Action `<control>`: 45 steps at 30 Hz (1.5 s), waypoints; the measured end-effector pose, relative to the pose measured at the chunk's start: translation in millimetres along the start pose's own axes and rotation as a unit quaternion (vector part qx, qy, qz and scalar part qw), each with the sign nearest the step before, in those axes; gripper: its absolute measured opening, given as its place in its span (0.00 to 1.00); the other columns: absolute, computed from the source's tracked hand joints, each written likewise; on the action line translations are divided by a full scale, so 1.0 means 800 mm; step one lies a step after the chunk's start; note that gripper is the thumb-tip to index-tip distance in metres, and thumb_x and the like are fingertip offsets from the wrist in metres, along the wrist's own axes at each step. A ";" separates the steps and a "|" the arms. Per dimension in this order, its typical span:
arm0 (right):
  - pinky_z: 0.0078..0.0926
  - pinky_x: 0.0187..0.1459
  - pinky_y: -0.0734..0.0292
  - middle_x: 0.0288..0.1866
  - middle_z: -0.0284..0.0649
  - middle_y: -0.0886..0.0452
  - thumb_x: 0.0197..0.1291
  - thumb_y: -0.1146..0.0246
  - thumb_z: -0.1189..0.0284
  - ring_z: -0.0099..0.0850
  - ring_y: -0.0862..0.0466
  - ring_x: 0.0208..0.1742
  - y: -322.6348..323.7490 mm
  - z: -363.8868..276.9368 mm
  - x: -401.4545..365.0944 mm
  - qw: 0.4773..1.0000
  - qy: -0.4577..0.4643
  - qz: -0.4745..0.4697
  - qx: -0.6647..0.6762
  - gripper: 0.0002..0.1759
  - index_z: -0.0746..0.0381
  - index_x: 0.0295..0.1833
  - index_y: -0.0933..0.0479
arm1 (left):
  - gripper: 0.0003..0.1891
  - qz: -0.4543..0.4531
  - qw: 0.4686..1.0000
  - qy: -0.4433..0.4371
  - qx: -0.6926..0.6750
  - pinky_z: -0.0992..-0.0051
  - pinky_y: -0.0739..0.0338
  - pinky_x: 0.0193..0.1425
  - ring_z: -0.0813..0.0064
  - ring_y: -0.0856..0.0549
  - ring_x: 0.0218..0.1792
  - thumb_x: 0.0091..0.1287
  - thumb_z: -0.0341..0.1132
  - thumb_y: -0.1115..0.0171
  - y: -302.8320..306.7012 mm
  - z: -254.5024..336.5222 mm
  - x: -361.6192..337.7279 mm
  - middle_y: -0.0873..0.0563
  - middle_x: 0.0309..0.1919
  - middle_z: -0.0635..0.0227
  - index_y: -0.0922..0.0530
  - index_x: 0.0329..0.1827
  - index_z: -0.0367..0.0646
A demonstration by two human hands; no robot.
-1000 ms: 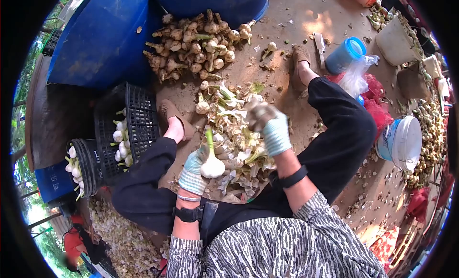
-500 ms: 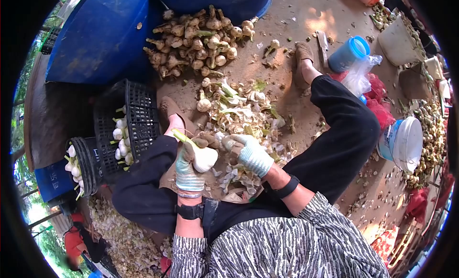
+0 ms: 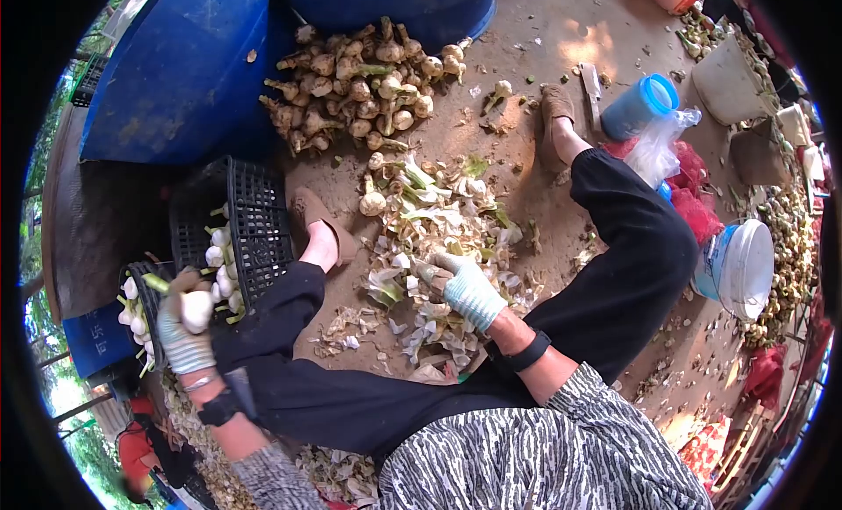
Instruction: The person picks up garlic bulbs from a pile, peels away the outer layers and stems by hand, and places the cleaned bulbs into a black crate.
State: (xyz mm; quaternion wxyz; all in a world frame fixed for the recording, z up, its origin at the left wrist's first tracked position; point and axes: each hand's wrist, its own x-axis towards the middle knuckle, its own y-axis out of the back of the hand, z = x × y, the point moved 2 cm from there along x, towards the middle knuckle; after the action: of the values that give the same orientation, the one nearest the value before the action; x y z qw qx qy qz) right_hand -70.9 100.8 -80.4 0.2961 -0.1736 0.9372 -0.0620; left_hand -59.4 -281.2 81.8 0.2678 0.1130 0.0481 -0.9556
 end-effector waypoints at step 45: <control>0.27 0.36 0.28 0.29 0.44 0.19 0.50 0.36 0.54 0.30 0.22 0.30 0.016 0.015 0.241 0.994 0.018 -0.020 -0.106 0.24 0.65 0.41 0.20 | 0.26 -0.174 0.923 0.021 0.342 0.74 0.24 0.40 0.70 0.19 0.33 0.40 0.33 0.27 -0.253 -0.299 0.053 0.17 0.34 0.59 0.23 0.44 0.33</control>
State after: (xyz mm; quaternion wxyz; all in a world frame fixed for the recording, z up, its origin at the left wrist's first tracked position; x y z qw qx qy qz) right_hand -214.7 42.4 -196.1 0.2577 -0.2212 0.9401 0.0291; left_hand -155.1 -93.7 -154.3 0.0415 0.2074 -0.2573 -0.9429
